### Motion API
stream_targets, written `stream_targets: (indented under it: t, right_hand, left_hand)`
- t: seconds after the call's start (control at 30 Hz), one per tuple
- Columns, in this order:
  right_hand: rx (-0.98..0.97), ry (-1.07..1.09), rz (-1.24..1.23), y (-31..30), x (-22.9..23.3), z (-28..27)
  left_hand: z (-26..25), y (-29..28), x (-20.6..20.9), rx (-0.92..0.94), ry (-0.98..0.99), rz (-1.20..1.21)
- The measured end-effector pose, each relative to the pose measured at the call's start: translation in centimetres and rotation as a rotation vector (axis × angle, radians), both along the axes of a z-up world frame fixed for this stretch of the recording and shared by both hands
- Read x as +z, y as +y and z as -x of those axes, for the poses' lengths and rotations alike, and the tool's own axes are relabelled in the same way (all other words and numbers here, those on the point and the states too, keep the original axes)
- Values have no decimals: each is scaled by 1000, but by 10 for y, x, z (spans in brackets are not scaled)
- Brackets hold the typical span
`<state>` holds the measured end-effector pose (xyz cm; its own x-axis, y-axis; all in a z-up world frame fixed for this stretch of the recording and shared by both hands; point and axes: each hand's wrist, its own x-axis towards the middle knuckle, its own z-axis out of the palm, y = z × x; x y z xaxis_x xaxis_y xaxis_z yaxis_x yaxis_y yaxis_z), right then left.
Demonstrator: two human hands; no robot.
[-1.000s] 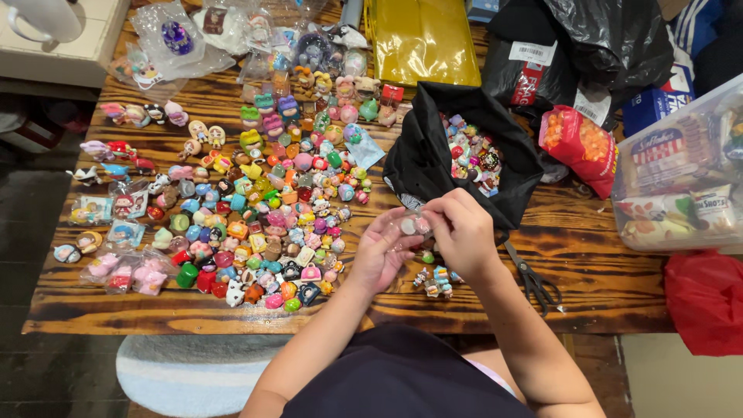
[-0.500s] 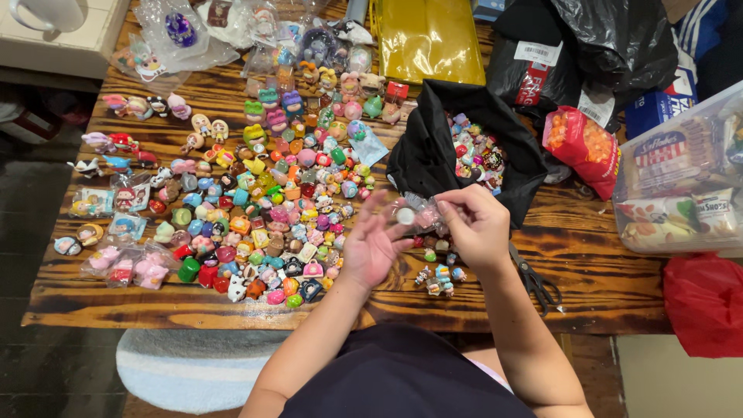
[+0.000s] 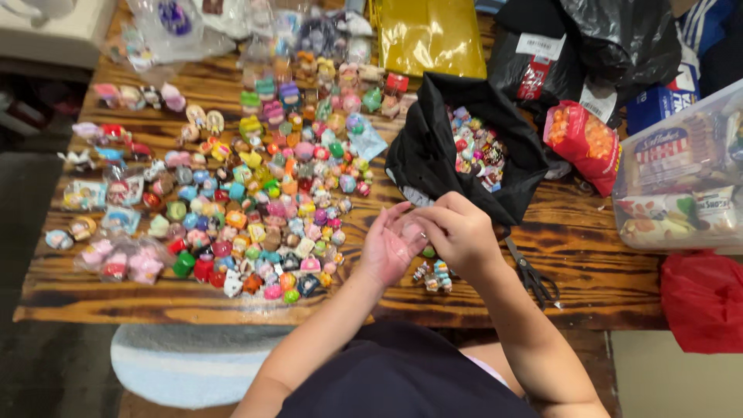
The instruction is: The person sorts a large collection of small, colorful figurines on a wooden table. They pick up individual items, inspect them, and place them into a black bag or arrange them in rows on the table surface.
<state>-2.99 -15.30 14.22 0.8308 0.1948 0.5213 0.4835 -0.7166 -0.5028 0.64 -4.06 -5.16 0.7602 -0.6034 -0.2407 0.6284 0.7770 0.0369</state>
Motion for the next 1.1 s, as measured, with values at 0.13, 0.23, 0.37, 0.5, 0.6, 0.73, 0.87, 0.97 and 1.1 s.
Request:
stream_targets:
  t: [0.13, 0.23, 0.37, 0.5, 0.6, 0.73, 0.87, 0.97, 1.1]
  right_hand:
    - [-102, 13, -64, -4, 5, 3]
    - [-94, 1, -52, -7, 8, 2]
    - [-74, 14, -62, -9, 2, 5]
    - [-53, -25, -80, -6, -3, 9]
    - [-85, -71, -35, -10, -3, 8]
    - [-108, -92, -20, -7, -5, 10]
    - [-98, -93, -7, -3, -9, 16]
    - [-56, -80, -6, -2, -9, 8]
    - [-96, -107, -64, -12, -7, 16]
  left_hand:
    - [5, 2, -4, -10, -5, -6]
    - [1, 3, -1, -14, -21, -3]
    - [3, 0, 2, -31, -9, -47]
    - [9, -2, 3, -48, -10, -53]
    - [7, -4, 4, -39, 27, -76]
    - [8, -5, 7, -31, 33, -59]
    - [14, -1, 0, -33, 5, -27]
    - [9, -1, -10, -36, -1, 28]
    - [13, -2, -26, -51, 69, -78]
